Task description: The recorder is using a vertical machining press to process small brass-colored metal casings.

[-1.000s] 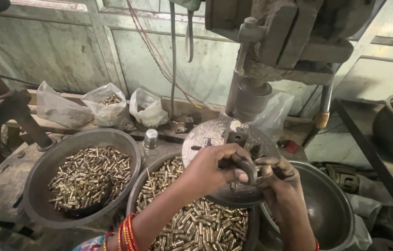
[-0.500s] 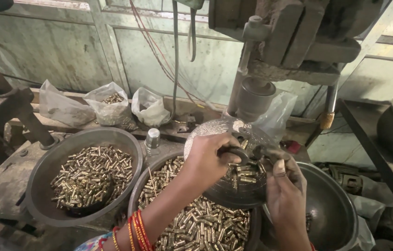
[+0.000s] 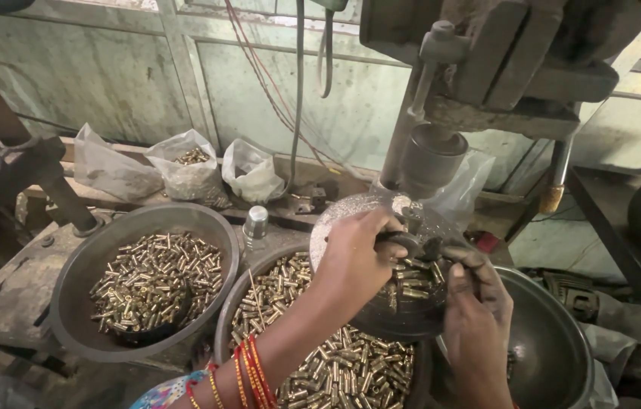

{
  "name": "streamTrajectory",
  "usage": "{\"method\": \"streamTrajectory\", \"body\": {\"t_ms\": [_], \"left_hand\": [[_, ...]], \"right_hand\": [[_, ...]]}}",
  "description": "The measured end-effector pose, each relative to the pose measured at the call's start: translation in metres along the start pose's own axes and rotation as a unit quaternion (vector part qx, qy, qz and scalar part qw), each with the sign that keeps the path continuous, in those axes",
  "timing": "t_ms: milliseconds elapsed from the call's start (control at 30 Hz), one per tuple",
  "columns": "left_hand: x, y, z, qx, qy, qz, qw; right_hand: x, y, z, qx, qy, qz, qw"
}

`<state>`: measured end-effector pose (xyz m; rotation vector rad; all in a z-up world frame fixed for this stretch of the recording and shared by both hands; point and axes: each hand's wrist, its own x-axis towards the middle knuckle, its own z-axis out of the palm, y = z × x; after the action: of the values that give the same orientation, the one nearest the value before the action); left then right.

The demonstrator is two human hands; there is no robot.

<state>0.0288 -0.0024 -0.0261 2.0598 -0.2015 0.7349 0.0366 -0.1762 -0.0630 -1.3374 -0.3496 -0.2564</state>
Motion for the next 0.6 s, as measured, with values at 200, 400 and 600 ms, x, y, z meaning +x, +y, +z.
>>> {"method": "streamTrajectory", "body": {"t_ms": [200,400,600], "left_hand": [[0.006,0.003,-0.007,0.007,-0.029,-0.007,1.0],[0.003,-0.001,-0.007,-0.002,-0.003,0.047,0.999],[0.005,0.01,-0.006,0.01,-0.008,-0.013,1.0]], "right_hand": [[-0.001,-0.002,0.002,-0.135,-0.008,-0.053,0.989],[-0.003,0.002,-0.002,-0.182,-0.002,-0.096,0.979],[0.002,0.008,0.0,-0.006,0.026,-0.005,1.0]]}}
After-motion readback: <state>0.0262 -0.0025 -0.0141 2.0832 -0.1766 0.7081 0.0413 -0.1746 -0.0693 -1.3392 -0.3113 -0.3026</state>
